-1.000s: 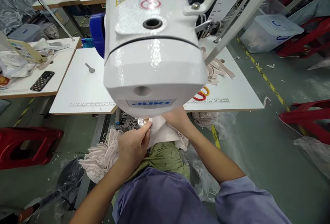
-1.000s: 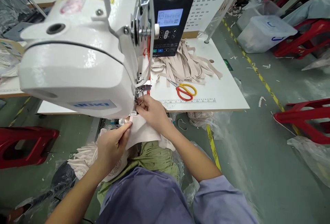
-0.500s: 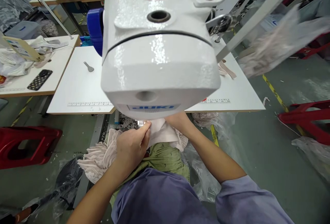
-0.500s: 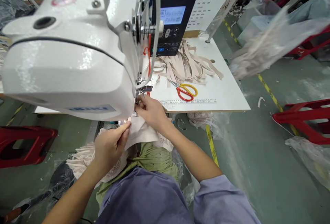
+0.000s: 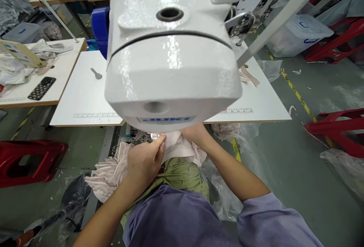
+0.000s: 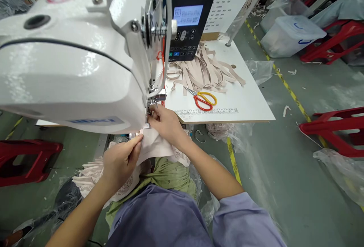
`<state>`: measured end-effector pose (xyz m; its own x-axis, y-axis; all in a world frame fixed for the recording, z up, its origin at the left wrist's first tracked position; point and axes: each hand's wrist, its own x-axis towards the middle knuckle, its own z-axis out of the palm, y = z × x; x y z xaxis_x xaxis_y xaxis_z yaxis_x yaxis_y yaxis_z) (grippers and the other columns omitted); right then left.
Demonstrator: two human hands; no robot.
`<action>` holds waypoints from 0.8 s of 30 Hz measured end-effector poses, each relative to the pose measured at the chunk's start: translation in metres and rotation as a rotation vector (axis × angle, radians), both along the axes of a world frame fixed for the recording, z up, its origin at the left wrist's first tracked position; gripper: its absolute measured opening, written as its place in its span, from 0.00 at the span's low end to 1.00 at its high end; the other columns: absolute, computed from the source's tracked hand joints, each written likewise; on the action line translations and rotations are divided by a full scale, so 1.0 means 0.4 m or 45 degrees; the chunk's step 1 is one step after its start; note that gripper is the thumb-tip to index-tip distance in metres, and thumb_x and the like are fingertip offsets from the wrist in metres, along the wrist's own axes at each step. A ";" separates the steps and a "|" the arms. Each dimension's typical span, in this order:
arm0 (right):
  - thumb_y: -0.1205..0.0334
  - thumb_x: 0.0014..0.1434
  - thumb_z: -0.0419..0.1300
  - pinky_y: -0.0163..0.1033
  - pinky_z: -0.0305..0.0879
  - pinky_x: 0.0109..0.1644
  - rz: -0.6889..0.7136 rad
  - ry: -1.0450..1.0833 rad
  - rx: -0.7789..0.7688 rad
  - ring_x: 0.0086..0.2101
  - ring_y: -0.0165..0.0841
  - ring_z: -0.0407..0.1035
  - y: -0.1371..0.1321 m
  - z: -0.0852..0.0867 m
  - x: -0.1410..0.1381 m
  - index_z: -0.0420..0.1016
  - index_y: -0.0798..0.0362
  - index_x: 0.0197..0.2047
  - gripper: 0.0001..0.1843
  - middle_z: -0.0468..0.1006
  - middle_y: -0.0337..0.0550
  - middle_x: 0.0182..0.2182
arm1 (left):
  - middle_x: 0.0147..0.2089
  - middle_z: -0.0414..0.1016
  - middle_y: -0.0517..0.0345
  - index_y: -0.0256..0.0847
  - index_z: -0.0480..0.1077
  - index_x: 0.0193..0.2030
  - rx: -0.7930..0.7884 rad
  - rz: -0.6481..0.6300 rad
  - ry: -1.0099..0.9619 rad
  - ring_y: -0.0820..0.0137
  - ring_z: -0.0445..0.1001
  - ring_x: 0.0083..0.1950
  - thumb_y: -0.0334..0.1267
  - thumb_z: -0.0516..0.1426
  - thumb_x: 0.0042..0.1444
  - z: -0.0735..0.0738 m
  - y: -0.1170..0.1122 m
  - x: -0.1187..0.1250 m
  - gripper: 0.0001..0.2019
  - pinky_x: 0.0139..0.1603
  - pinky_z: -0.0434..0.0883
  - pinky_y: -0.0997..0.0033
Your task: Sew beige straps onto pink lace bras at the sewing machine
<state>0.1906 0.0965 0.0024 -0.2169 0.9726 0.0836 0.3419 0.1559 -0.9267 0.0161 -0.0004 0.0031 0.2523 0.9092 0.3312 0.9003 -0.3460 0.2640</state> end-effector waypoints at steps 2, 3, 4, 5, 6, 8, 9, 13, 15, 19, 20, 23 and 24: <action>0.58 0.57 0.57 0.43 0.65 0.41 -0.006 0.002 0.001 0.26 0.32 0.62 0.000 0.000 0.000 0.65 0.49 0.31 0.06 0.66 0.31 0.20 | 0.29 0.83 0.58 0.41 0.79 0.51 0.012 -0.002 0.000 0.69 0.77 0.26 0.38 0.50 0.69 -0.001 0.000 0.000 0.16 0.26 0.60 0.69; 0.58 0.57 0.57 0.43 0.65 0.41 -0.007 0.005 0.004 0.26 0.32 0.62 0.000 0.000 0.000 0.66 0.49 0.32 0.06 0.66 0.31 0.20 | 0.29 0.83 0.58 0.41 0.79 0.51 0.020 -0.002 0.000 0.69 0.77 0.26 0.39 0.50 0.69 -0.001 0.000 0.000 0.16 0.26 0.60 0.69; 0.59 0.58 0.57 0.43 0.65 0.41 -0.005 0.008 0.008 0.26 0.32 0.62 0.000 0.000 0.000 0.66 0.49 0.32 0.05 0.66 0.31 0.20 | 0.29 0.83 0.58 0.41 0.79 0.51 0.026 -0.002 0.001 0.69 0.77 0.26 0.39 0.50 0.69 -0.002 0.001 0.000 0.16 0.26 0.60 0.69; 0.59 0.58 0.57 0.43 0.65 0.41 -0.003 0.009 0.014 0.26 0.32 0.62 0.000 0.000 0.000 0.67 0.49 0.32 0.05 0.66 0.32 0.20 | 0.29 0.83 0.58 0.41 0.79 0.51 0.031 -0.002 0.003 0.69 0.77 0.26 0.39 0.50 0.69 -0.002 0.001 0.000 0.16 0.27 0.60 0.69; 0.60 0.58 0.57 0.43 0.65 0.41 -0.003 0.006 0.021 0.26 0.32 0.62 -0.001 -0.001 -0.001 0.67 0.49 0.32 0.04 0.66 0.32 0.20 | 0.29 0.83 0.58 0.41 0.79 0.51 0.034 -0.001 0.004 0.69 0.77 0.26 0.39 0.50 0.70 -0.002 0.001 -0.001 0.16 0.26 0.60 0.69; 0.61 0.58 0.57 0.42 0.65 0.40 -0.011 -0.006 0.034 0.26 0.31 0.61 0.000 -0.003 -0.004 0.67 0.49 0.32 0.04 0.65 0.32 0.20 | 0.28 0.82 0.58 0.41 0.79 0.51 0.036 -0.005 0.013 0.69 0.77 0.26 0.39 0.50 0.70 -0.001 0.000 -0.004 0.17 0.26 0.59 0.69; 0.61 0.58 0.57 0.42 0.65 0.40 -0.019 -0.012 0.037 0.26 0.31 0.61 0.000 -0.005 -0.006 0.68 0.49 0.32 0.04 0.65 0.32 0.20 | 0.27 0.82 0.58 0.40 0.79 0.51 0.040 -0.009 0.023 0.69 0.76 0.25 0.39 0.50 0.70 -0.001 0.000 -0.007 0.17 0.26 0.58 0.69; 0.58 0.59 0.59 0.40 0.64 0.38 -0.039 -0.054 0.078 0.27 0.31 0.62 0.004 -0.023 -0.012 0.70 0.50 0.33 0.06 0.67 0.34 0.23 | 0.25 0.80 0.57 0.39 0.80 0.49 0.107 0.008 0.100 0.68 0.74 0.24 0.40 0.49 0.70 0.001 -0.002 -0.019 0.17 0.26 0.57 0.68; 0.57 0.59 0.60 0.39 0.64 0.38 -0.035 -0.070 0.105 0.28 0.32 0.63 0.006 -0.034 -0.013 0.71 0.50 0.33 0.07 0.68 0.34 0.24 | 0.23 0.78 0.58 0.39 0.80 0.48 0.156 0.014 0.133 0.68 0.73 0.23 0.40 0.50 0.70 0.003 -0.001 -0.023 0.17 0.26 0.56 0.68; 0.54 0.61 0.59 0.38 0.62 0.36 -0.074 -0.070 0.115 0.27 0.31 0.63 0.004 -0.047 -0.014 0.71 0.51 0.34 0.09 0.68 0.34 0.23 | 0.19 0.74 0.60 0.38 0.81 0.45 0.217 -0.055 0.179 0.70 0.71 0.21 0.39 0.51 0.69 0.010 0.001 -0.034 0.16 0.24 0.53 0.68; 0.54 0.61 0.60 0.38 0.61 0.35 -0.086 -0.077 0.115 0.27 0.32 0.64 0.003 -0.047 -0.015 0.71 0.51 0.33 0.10 0.69 0.34 0.23 | 0.19 0.73 0.60 0.38 0.81 0.45 0.229 -0.054 0.186 0.70 0.70 0.21 0.39 0.51 0.69 0.011 0.002 -0.037 0.16 0.24 0.53 0.68; 0.54 0.60 0.61 0.38 0.62 0.36 -0.082 -0.086 0.117 0.28 0.33 0.66 0.000 -0.038 -0.018 0.73 0.51 0.34 0.09 0.71 0.36 0.24 | 0.19 0.72 0.61 0.38 0.80 0.44 0.252 -0.032 0.206 0.71 0.69 0.21 0.38 0.51 0.69 0.012 0.004 -0.047 0.15 0.23 0.52 0.69; 0.55 0.60 0.61 0.38 0.63 0.36 -0.075 -0.081 0.109 0.29 0.33 0.66 -0.002 -0.033 -0.017 0.74 0.51 0.34 0.08 0.72 0.36 0.24 | 0.19 0.72 0.61 0.38 0.80 0.44 0.259 -0.040 0.207 0.71 0.69 0.21 0.38 0.51 0.69 0.012 0.005 -0.048 0.15 0.24 0.52 0.69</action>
<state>0.1836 0.0959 -0.0108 -0.1671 0.9737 0.1551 0.4103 0.2117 -0.8870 -0.0032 0.0014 0.0077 0.3446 0.8189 0.4589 0.9131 -0.4059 0.0387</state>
